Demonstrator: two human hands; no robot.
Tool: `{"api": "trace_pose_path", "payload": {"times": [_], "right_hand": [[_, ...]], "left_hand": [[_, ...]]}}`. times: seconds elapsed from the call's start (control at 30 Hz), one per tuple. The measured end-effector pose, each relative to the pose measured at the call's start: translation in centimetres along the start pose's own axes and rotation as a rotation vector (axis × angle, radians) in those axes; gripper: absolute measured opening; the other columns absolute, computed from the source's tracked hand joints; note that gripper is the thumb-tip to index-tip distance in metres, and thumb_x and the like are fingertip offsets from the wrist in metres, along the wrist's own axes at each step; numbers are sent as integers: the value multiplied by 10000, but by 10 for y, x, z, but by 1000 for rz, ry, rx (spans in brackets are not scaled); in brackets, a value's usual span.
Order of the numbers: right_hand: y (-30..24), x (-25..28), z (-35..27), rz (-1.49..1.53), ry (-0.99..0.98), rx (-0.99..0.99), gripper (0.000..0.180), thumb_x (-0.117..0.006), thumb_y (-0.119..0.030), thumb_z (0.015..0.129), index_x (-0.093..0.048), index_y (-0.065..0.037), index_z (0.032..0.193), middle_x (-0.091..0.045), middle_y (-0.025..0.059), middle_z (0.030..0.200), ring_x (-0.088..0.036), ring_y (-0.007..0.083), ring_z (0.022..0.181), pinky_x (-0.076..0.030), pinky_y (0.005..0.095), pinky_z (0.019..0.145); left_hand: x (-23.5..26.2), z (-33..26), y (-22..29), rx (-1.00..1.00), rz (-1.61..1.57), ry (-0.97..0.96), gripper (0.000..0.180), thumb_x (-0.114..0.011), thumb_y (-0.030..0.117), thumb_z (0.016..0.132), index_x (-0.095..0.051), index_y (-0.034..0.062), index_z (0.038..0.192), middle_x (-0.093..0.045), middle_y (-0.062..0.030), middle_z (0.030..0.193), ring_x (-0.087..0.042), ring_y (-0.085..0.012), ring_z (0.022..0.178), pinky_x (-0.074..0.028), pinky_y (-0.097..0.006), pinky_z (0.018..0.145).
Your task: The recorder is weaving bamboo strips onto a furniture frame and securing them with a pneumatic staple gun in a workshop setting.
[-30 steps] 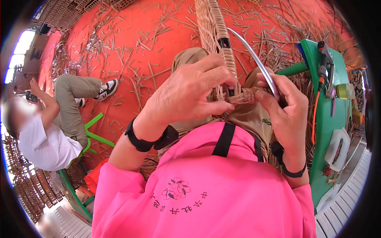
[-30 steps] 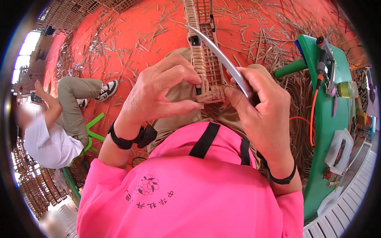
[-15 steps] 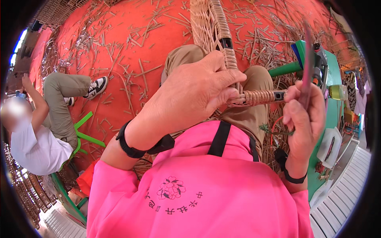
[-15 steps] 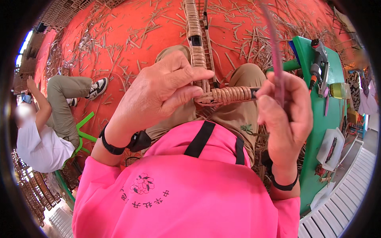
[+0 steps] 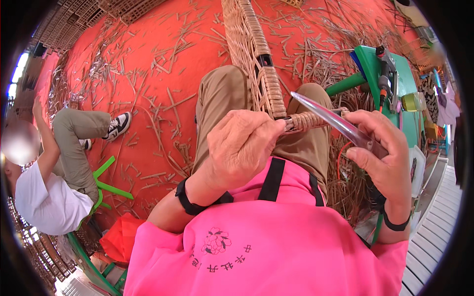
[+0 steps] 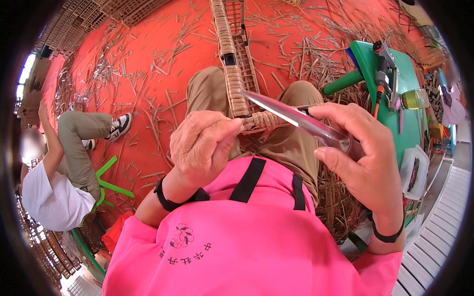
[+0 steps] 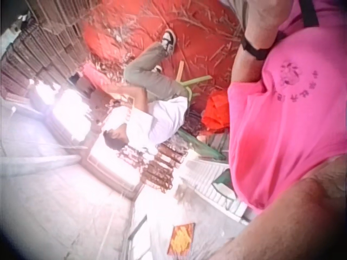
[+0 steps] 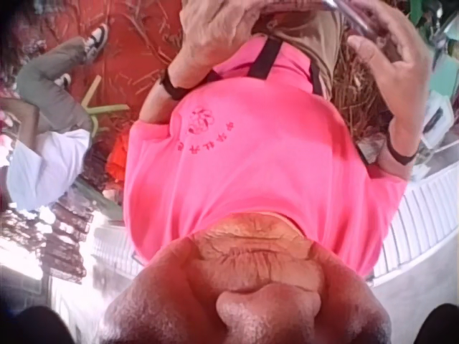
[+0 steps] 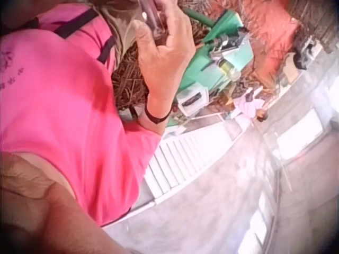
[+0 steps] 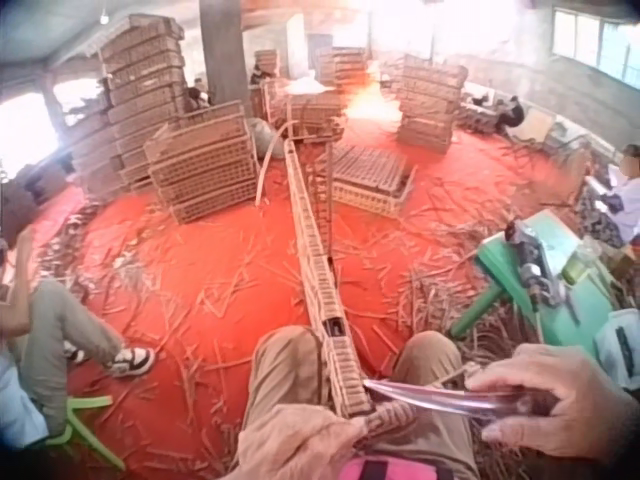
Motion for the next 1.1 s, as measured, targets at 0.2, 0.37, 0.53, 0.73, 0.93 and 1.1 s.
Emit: {"api": "trace_pose_path", "payload": {"times": [0.2, 0.37, 0.53, 0.73, 0.93, 1.1], "right_hand": [[-33, 9, 7, -349, -61, -9, 352, -682, -57, 768, -641, -11, 1115, -550, 104, 738, -539, 251, 631, -411, 341, 578], [-46, 20, 21, -495, -259, 59, 297, -640, -126, 812, -658, -7, 1084, -592, 120, 748, -519, 288, 607, -390, 362, 553], [-46, 30, 37, -606, -367, 278, 260, -629, -131, 819, -663, -8, 1046, -634, 141, 783, -582, 316, 672, -422, 385, 559], [-72, 42, 83, -589, -643, 137, 229, -645, -117, 803, -692, 11, 987, -655, 156, 746, -642, 325, 668, -481, 393, 597], [-93, 34, 113, -710, -888, -244, 198, -654, -81, 777, -694, 18, 944, -657, 137, 732, -645, 294, 682, -472, 382, 590], [-100, -4, 60, -922, -633, 130, 226, -659, -87, 792, -665, -23, 1009, -621, 100, 760, -601, 300, 668, -440, 404, 581]], "left_hand": [[-4, -4, -4, -68, -60, 50, 220, -760, -6, 705, -679, 28, 907, -610, -75, 813, -625, -230, 699, -522, -323, 600], [-6, -7, -6, -83, -82, 75, 232, -755, -18, 695, -682, 26, 910, -612, -71, 815, -630, -243, 706, -535, -334, 621], [-10, -7, -8, -94, -117, 95, 233, -761, -17, 695, -685, 24, 911, -615, -74, 816, -632, -240, 708, -538, -338, 631], [-11, -6, -8, -67, -163, 110, 226, -765, -24, 708, -686, 15, 917, -619, -77, 812, -628, -236, 700, -534, -337, 634], [-10, -6, -9, -64, -162, 104, 220, -766, -20, 715, -684, 7, 917, -619, -79, 806, -624, -238, 694, -530, -340, 634], [-10, -6, -12, -60, -177, 115, 221, -764, -21, 710, -683, 6, 914, -620, -81, 803, -625, -241, 696, -530, -338, 637]]}}
Point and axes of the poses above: each hand's wrist, its own z-axis towards the middle knuckle, its own x-axis out of the back of the hand, y = z × x, the point moved 2 cm from there along z, towards the middle knuckle
